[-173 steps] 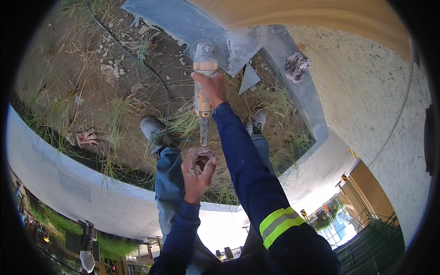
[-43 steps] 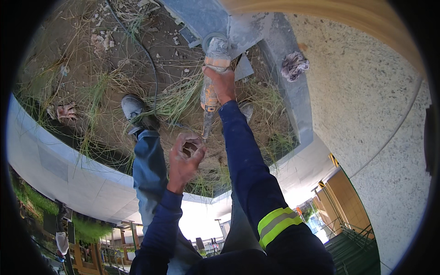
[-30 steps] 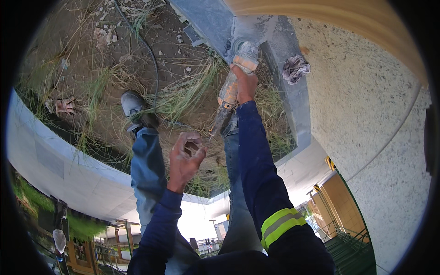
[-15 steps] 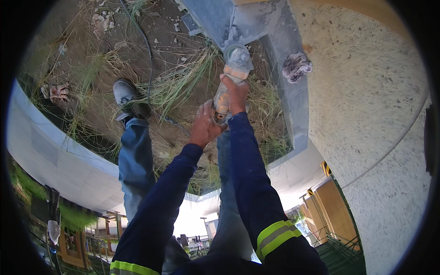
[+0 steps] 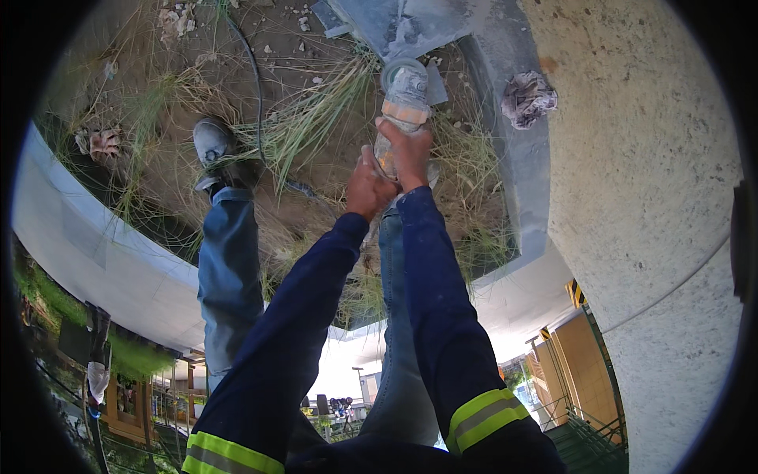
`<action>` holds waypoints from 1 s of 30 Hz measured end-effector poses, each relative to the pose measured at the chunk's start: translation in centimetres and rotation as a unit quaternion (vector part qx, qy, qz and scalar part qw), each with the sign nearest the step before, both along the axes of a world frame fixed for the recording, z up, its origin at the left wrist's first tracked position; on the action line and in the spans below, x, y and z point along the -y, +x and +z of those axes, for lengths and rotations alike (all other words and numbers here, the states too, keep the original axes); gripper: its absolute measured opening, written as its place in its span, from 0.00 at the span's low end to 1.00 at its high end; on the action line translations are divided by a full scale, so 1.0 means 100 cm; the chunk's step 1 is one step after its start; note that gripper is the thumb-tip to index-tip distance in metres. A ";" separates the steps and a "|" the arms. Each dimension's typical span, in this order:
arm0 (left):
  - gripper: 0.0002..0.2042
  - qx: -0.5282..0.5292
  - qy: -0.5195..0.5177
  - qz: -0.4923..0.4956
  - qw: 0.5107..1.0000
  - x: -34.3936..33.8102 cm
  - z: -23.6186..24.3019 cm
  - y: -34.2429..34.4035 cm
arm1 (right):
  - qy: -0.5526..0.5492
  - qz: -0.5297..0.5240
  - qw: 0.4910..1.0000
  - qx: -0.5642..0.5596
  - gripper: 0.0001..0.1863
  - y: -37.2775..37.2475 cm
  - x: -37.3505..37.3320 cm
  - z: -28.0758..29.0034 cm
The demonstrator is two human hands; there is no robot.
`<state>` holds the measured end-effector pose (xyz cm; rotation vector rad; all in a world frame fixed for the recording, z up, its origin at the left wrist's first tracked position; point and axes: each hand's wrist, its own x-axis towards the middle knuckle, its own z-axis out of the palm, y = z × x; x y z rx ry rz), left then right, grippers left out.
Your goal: The person kneels on the ground and uses a handheld angle grinder to smooth a concrete surface. They hold the tool with both hands and move it along the edge of a concrete slab, generating dust and debris.
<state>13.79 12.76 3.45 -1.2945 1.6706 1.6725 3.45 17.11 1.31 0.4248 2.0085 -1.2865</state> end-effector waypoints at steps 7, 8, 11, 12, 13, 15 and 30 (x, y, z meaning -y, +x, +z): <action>0.44 -0.050 0.037 0.060 0.996 -0.007 -0.018 -0.030 | -0.022 0.007 0.999 -0.023 0.24 -0.034 -0.005 -0.001; 0.43 -0.061 0.047 0.091 0.993 -0.007 -0.022 -0.027 | -0.023 0.019 0.999 -0.024 0.24 -0.032 0.001 -0.002; 0.46 -0.071 0.047 0.129 0.988 -0.012 -0.019 -0.018 | -0.007 0.060 0.998 -0.022 0.23 -0.027 0.003 -0.005; 0.46 -0.060 0.046 0.111 0.991 -0.011 -0.016 -0.014 | 0.005 0.078 0.997 -0.013 0.23 -0.022 -0.001 -0.005; 0.46 -0.050 0.045 0.092 0.993 -0.011 -0.012 -0.010 | 0.016 0.096 0.995 -0.004 0.22 -0.017 -0.005 -0.004; 0.46 -0.033 0.022 0.048 0.998 -0.013 -0.009 -0.004 | -0.014 0.048 0.999 -0.009 0.22 -0.007 -0.010 -0.003; 0.43 -0.074 0.051 0.103 0.991 -0.026 -0.018 0.000 | -0.012 0.024 0.999 -0.038 0.22 -0.006 -0.017 -0.006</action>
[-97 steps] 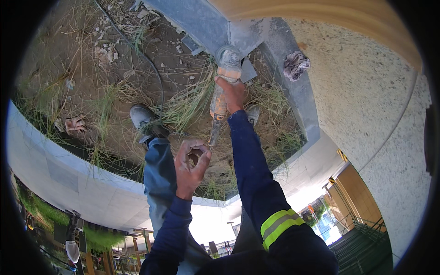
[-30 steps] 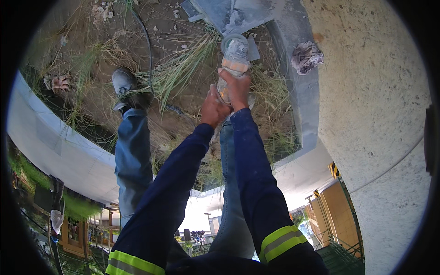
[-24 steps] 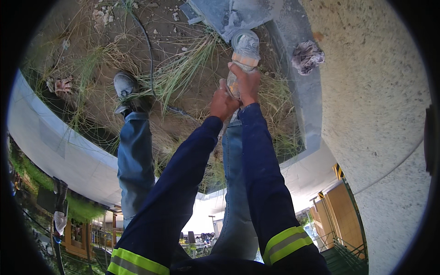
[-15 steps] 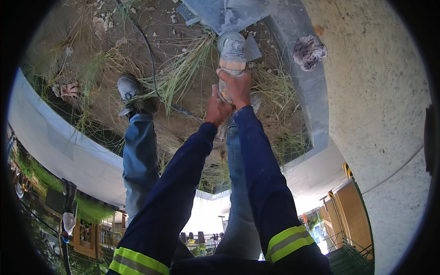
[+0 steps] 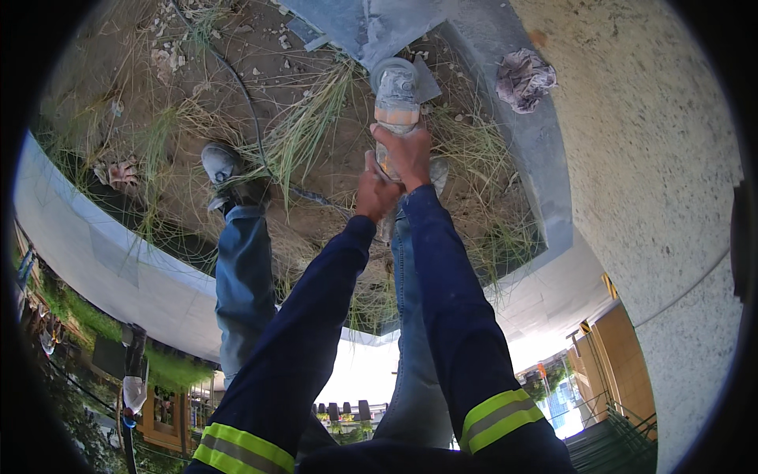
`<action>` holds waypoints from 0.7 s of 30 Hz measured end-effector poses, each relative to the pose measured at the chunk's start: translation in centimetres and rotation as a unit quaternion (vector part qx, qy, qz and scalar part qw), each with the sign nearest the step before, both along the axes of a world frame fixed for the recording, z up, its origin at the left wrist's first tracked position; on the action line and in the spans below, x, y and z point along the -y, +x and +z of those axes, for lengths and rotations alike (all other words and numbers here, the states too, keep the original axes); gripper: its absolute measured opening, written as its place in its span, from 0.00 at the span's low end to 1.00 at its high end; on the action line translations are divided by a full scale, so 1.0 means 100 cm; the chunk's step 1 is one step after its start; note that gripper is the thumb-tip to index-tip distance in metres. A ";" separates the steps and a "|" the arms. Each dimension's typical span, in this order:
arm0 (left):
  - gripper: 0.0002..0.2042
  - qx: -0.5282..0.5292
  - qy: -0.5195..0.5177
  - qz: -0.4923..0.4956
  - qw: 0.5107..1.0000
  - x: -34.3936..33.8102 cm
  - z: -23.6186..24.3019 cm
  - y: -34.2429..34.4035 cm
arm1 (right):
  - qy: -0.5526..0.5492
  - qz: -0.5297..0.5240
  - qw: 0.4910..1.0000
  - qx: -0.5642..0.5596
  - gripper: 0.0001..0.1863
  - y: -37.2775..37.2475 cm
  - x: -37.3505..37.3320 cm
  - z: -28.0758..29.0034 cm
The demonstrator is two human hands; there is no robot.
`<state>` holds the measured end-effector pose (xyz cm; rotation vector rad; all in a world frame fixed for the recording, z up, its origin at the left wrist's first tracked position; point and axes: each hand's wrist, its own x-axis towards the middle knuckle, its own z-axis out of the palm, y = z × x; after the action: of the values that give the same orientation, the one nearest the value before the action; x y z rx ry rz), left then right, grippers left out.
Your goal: The person kneels on the ground and uses a handheld angle grinder to smooth a concrete surface. They hold the tool with both hands and move it along the edge of a concrete slab, generating dust and debris.
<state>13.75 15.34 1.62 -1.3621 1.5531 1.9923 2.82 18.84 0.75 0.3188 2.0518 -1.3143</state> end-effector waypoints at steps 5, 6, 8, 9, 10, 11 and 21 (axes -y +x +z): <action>0.51 0.041 -0.051 -0.100 0.993 0.000 0.003 -0.019 | -0.005 -0.015 1.000 0.024 0.23 -0.012 -0.006 -0.006; 0.50 0.029 -0.037 -0.071 0.996 0.004 0.002 -0.020 | -0.007 -0.009 1.000 0.023 0.25 -0.017 0.000 -0.002; 0.48 0.005 -0.010 -0.010 1.000 0.009 0.001 -0.021 | 0.012 0.014 0.999 0.026 0.27 -0.018 0.008 0.004; 0.48 0.013 -0.028 -0.013 0.999 0.010 -0.006 -0.013 | 0.027 0.032 0.999 0.031 0.26 -0.017 0.017 0.008; 0.48 0.020 -0.047 -0.016 0.999 0.012 -0.014 -0.002 | 0.042 0.050 0.997 0.035 0.26 -0.015 0.025 0.009; 0.47 0.027 -0.067 -0.019 0.997 0.014 -0.023 0.009 | 0.032 0.046 0.998 0.032 0.24 -0.009 0.031 0.009; 0.49 0.005 0.023 0.018 1.000 0.021 0.001 -0.007 | 0.024 0.036 0.999 0.028 0.28 -0.007 0.022 -0.003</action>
<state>13.00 13.28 1.69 -1.3895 1.4789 2.0272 2.11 16.64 0.40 0.2963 2.0324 -1.2004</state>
